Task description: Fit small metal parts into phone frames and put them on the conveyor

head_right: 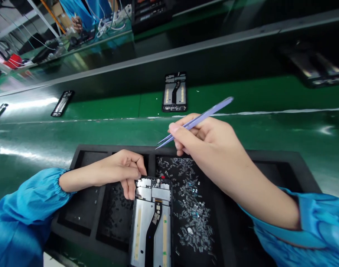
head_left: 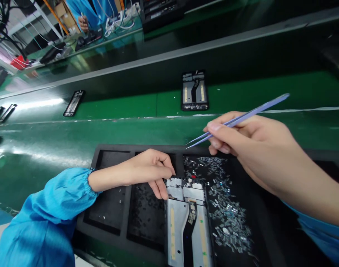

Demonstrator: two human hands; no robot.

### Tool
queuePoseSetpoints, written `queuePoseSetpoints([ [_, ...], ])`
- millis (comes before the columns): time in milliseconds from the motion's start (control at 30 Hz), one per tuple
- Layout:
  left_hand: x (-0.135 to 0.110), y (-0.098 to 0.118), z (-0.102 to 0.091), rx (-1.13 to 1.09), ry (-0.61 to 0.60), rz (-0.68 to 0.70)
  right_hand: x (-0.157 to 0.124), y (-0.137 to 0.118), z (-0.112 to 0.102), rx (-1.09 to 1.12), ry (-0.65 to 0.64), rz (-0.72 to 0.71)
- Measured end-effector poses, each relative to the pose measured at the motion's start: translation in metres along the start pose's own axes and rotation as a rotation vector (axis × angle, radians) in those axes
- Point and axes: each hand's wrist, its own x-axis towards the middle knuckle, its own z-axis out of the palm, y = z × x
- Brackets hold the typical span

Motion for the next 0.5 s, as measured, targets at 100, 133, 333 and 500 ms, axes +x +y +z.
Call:
queuePoseSetpoints([
  [100, 0.002, -0.002, 0.001, 0.040, 0.018, -0.010, 0.003, 0.000, 0.000, 0.087, 0.086, -0.019],
  [133, 0.003, -0.002, 0.002, 0.060, 0.026, -0.013, 0.005, -0.001, -0.001, 0.088, 0.133, -0.050],
  [333, -0.033, 0.017, 0.003, 0.327, 0.198, 0.029, 0.015, 0.004, -0.005, -0.114, 0.331, -0.169],
  [500, -0.099, 0.007, 0.050, 0.596, 0.672, 0.176, 0.006, 0.003, -0.015, -0.481, 0.281, -0.169],
])
